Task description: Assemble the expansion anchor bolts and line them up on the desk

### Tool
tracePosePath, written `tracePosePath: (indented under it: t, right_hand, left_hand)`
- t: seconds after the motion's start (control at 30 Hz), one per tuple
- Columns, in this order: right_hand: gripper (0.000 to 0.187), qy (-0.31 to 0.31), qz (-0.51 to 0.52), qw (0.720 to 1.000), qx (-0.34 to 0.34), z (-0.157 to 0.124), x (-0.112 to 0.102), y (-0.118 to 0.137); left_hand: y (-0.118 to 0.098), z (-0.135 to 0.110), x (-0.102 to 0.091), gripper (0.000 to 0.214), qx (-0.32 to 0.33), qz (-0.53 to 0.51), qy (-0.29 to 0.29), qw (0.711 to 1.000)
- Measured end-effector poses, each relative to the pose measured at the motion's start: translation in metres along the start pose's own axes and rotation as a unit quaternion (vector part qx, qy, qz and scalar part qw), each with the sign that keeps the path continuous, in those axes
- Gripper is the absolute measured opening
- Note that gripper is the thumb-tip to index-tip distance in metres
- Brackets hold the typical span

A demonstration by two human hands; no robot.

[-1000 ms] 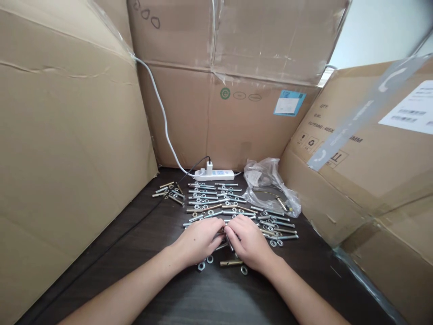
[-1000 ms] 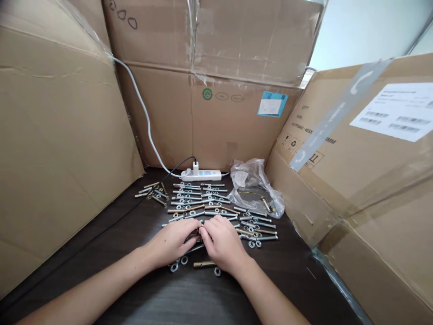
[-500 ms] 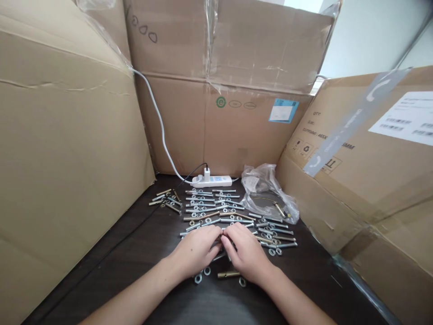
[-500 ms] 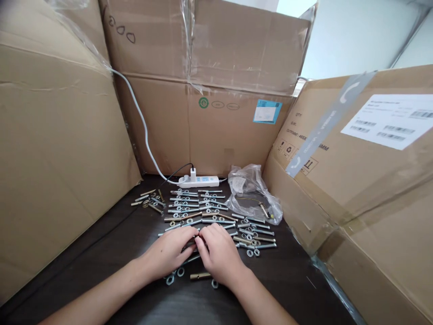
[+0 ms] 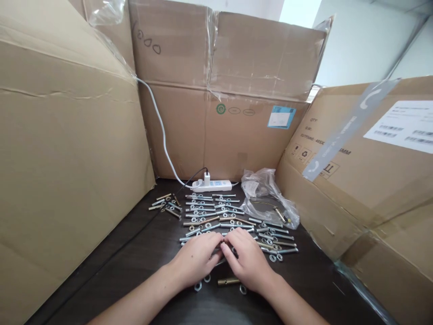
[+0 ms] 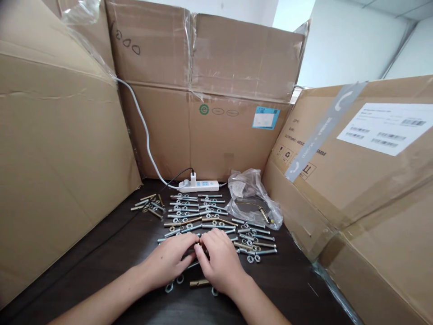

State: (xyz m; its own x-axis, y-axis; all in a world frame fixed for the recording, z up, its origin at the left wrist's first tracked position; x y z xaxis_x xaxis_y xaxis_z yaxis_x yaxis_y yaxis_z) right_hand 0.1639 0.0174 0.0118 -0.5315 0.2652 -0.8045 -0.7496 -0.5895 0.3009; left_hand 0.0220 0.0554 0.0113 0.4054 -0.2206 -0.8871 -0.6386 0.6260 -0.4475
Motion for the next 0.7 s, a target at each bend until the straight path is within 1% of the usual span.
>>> tracePosePath:
  t: [0.13, 0.2, 0.37, 0.43, 0.53, 0.7]
  right_hand:
    - [0.031, 0.021, -0.011, 1.0, -0.003, 0.0006, 0.0054, -0.0039]
    - [0.032, 0.021, -0.012, 1.0, 0.003, 0.0004, 0.0048, -0.0039]
    - [0.016, 0.005, 0.018, 1.0, 0.017, -0.0015, -0.0013, 0.0003]
    - [0.015, 0.013, 0.026, 0.999, 0.018, -0.0019, -0.001, 0.0007]
    - [0.02, 0.027, 0.02, 0.999, 0.014, -0.0014, 0.0023, -0.0016]
    - [0.034, 0.035, -0.002, 0.999, 0.009, -0.0002, 0.005, -0.0052]
  left_hand:
    - [0.0002, -0.001, 0.0024, 0.008, 0.003, 0.003, -0.001, 1.0]
    - [0.0007, -0.0017, 0.003, 0.007, 0.005, 0.001, -0.001, 1.0]
    - [0.0007, -0.0023, -0.0003, 0.008, -0.003, -0.003, -0.003, 1.0]
    - [0.0007, -0.0018, -0.0011, 0.008, -0.009, -0.001, 0.0, 1.0]
    - [0.0007, -0.001, -0.0003, 0.009, -0.006, -0.003, 0.005, 1.0]
    - [0.0005, -0.0011, 0.0027, 0.008, -0.002, 0.0, 0.011, 1.0]
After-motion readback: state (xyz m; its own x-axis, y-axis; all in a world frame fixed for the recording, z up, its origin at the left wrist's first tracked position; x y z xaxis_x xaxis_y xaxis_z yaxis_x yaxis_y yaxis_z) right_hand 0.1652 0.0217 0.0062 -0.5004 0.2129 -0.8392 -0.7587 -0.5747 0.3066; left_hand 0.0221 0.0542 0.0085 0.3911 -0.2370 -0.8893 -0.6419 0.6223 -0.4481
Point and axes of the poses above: each hand's wrist, its own z-axis towards the middle knuckle, its own x-axis out of the palm, y = z × x, the point moved 3 cm from there along z, towards the middle knuckle, and after that the axes turned 8 degrees about -x, right-handed, at the moved point
